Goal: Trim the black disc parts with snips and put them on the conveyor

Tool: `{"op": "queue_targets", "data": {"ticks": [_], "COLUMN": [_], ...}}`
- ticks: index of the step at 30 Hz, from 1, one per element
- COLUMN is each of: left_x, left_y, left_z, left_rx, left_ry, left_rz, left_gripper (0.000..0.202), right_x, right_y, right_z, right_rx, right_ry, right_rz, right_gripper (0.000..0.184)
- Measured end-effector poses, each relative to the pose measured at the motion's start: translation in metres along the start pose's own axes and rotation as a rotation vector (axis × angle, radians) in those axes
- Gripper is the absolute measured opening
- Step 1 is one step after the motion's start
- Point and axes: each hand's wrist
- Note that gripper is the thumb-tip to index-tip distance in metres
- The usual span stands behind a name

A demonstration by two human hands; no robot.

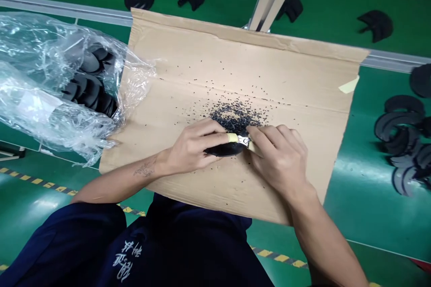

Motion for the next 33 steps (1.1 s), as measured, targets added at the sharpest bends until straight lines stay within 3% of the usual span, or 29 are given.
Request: {"op": "queue_targets", "data": {"ticks": [3, 7, 10, 12, 16, 18, 20, 23, 26, 29, 33], "left_x": [0.001, -0.001, 0.000, 0.002, 0.005, 0.004, 0.003, 0.003, 0.004, 0.004, 0.001], "left_y": [-0.001, -0.002, -0.002, -0.001, 0.000, 0.002, 0.004, 0.006, 0.006, 0.005, 0.003], "left_z": [0.002, 0.005, 0.006, 0.005, 0.003, 0.000, -0.002, -0.002, 0.000, 0.003, 0.005], "left_rx": [-0.067, -0.107, -0.097, -0.070, 0.004, 0.040, 0.051, 0.043, 0.047, 0.037, 0.027], "left_ry": [-0.060, 0.094, 0.162, 0.116, -0.175, -0.268, -0.259, -0.126, 0.041, 0.143, 0.190], "left_rz": [0.008, 0.096, 0.066, 0.024, -0.062, -0.079, -0.067, -0.034, 0.006, 0.035, 0.040], "left_gripper": [0.021, 0.023, 0.021, 0.018, 0.018, 0.024, 0.029, 0.029, 0.029, 0.029, 0.030], "right_x": [-0.002, 0.003, 0.009, 0.011, 0.013, 0.013, 0.013, 0.006, -0.004, -0.010, -0.010], "right_y": [0.001, -0.001, -0.002, -0.002, 0.000, 0.001, 0.001, 0.000, 0.000, 0.002, 0.004], "right_z": [0.002, 0.004, 0.003, 0.002, 0.004, 0.006, 0.010, 0.013, 0.011, 0.005, -0.001], "right_rx": [0.018, 0.040, 0.003, -0.048, -0.107, -0.101, -0.090, -0.126, -0.149, -0.057, -0.002], "right_ry": [-0.173, -0.654, -0.810, -0.703, -0.295, -0.314, -0.532, -0.834, -0.705, -0.499, -0.458], "right_rz": [-0.090, -0.250, -0.190, -0.097, 0.104, 0.158, 0.137, -0.048, -0.184, -0.103, -0.036], "right_gripper": [0.017, 0.017, 0.011, 0.008, 0.012, 0.013, 0.012, 0.018, 0.021, 0.020, 0.017]}}
Point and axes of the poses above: each hand's wrist, its own y-axis away from the middle knuckle, its own z-axis out of the back of the hand, x = y × z, and after that the axes turned 3 degrees about x, right-handed
